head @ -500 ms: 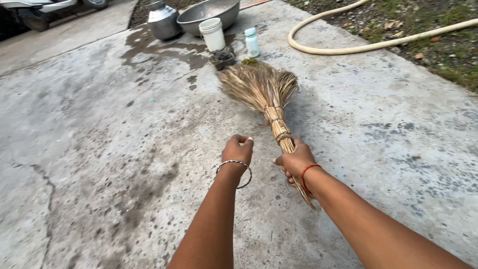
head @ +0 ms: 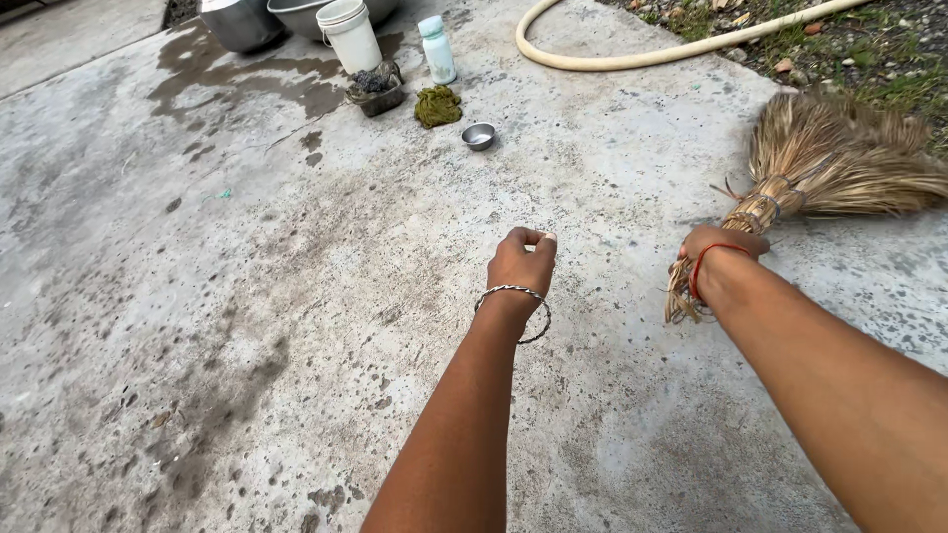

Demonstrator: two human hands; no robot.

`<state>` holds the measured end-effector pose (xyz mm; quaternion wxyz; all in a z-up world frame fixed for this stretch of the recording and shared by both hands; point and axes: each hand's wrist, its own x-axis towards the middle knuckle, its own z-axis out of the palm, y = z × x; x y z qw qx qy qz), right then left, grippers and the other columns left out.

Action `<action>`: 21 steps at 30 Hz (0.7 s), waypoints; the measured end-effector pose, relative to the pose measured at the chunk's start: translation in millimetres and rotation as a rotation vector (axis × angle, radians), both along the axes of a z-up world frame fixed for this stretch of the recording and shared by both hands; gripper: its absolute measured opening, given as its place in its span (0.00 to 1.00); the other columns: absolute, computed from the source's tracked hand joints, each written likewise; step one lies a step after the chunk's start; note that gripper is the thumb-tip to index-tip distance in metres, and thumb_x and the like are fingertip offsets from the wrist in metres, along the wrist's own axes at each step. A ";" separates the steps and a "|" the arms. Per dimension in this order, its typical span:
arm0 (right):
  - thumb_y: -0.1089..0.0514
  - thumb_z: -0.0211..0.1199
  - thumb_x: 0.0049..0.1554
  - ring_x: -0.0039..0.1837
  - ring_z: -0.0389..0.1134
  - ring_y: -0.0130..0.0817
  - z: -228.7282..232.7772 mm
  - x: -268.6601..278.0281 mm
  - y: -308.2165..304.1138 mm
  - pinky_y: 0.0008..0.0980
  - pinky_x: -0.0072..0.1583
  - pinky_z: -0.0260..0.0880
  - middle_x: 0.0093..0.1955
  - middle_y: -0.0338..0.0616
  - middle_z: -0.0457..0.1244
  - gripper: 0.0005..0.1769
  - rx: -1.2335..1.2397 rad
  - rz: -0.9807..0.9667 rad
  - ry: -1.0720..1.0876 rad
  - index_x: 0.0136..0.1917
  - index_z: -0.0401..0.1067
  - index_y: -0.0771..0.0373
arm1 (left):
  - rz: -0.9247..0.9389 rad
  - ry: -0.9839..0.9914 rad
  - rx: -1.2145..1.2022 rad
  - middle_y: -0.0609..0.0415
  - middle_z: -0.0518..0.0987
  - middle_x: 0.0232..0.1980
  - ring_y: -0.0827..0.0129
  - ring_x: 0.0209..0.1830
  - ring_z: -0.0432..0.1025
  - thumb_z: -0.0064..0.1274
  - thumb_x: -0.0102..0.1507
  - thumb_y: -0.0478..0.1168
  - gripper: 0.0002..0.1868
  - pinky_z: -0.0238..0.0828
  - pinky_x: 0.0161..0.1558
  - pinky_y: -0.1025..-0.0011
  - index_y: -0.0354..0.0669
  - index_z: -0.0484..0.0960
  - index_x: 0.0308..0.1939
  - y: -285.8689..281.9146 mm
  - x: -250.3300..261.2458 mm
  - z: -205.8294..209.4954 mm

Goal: The person cleans debris from the bristles of a handheld grass broom by hand and shakes it out over a concrete floor.

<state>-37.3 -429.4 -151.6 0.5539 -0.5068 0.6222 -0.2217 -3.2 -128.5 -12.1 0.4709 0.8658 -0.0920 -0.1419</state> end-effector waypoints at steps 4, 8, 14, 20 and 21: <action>0.69 0.51 0.56 0.27 0.55 0.31 -19.2 57.1 -44.0 0.31 0.29 0.61 0.31 0.42 0.55 0.09 0.253 0.168 -0.102 0.48 0.55 0.61 | -0.019 0.002 0.036 0.45 0.85 0.43 0.59 0.45 0.80 0.51 0.62 0.55 0.20 0.73 0.53 0.64 0.45 0.83 0.49 1.2 2.3 -13.3; 0.68 0.45 0.60 0.24 0.50 0.29 -8.4 114.4 -62.4 0.30 0.27 0.57 0.26 0.37 0.51 0.09 0.426 0.363 -0.113 0.39 0.55 0.59 | 0.026 0.044 0.029 0.47 0.85 0.43 0.59 0.44 0.81 0.51 0.62 0.55 0.21 0.74 0.52 0.64 0.45 0.82 0.49 17.2 7.0 -25.5; 0.59 0.53 0.65 0.23 0.49 0.20 47.1 144.5 -30.1 0.23 0.26 0.51 0.22 0.29 0.49 0.12 0.468 0.655 0.071 0.39 0.58 0.59 | 0.104 0.099 0.063 0.49 0.86 0.42 0.64 0.42 0.80 0.50 0.63 0.54 0.19 0.74 0.51 0.64 0.46 0.82 0.49 41.0 17.7 -35.7; 0.58 0.55 0.66 0.22 0.48 0.21 59.5 132.0 56.1 0.24 0.26 0.52 0.22 0.31 0.52 0.13 0.422 0.824 0.188 0.41 0.57 0.60 | 0.120 0.090 0.065 0.51 0.86 0.41 0.66 0.43 0.80 0.50 0.64 0.53 0.18 0.73 0.51 0.65 0.46 0.81 0.48 52.0 19.9 -29.4; 0.60 0.55 0.65 0.22 0.49 0.22 62.0 124.4 74.6 0.26 0.26 0.53 0.22 0.33 0.52 0.11 0.405 0.869 0.208 0.42 0.58 0.61 | 0.123 0.087 0.068 0.51 0.87 0.41 0.66 0.43 0.80 0.50 0.64 0.53 0.18 0.73 0.52 0.66 0.47 0.81 0.49 54.1 19.2 -28.2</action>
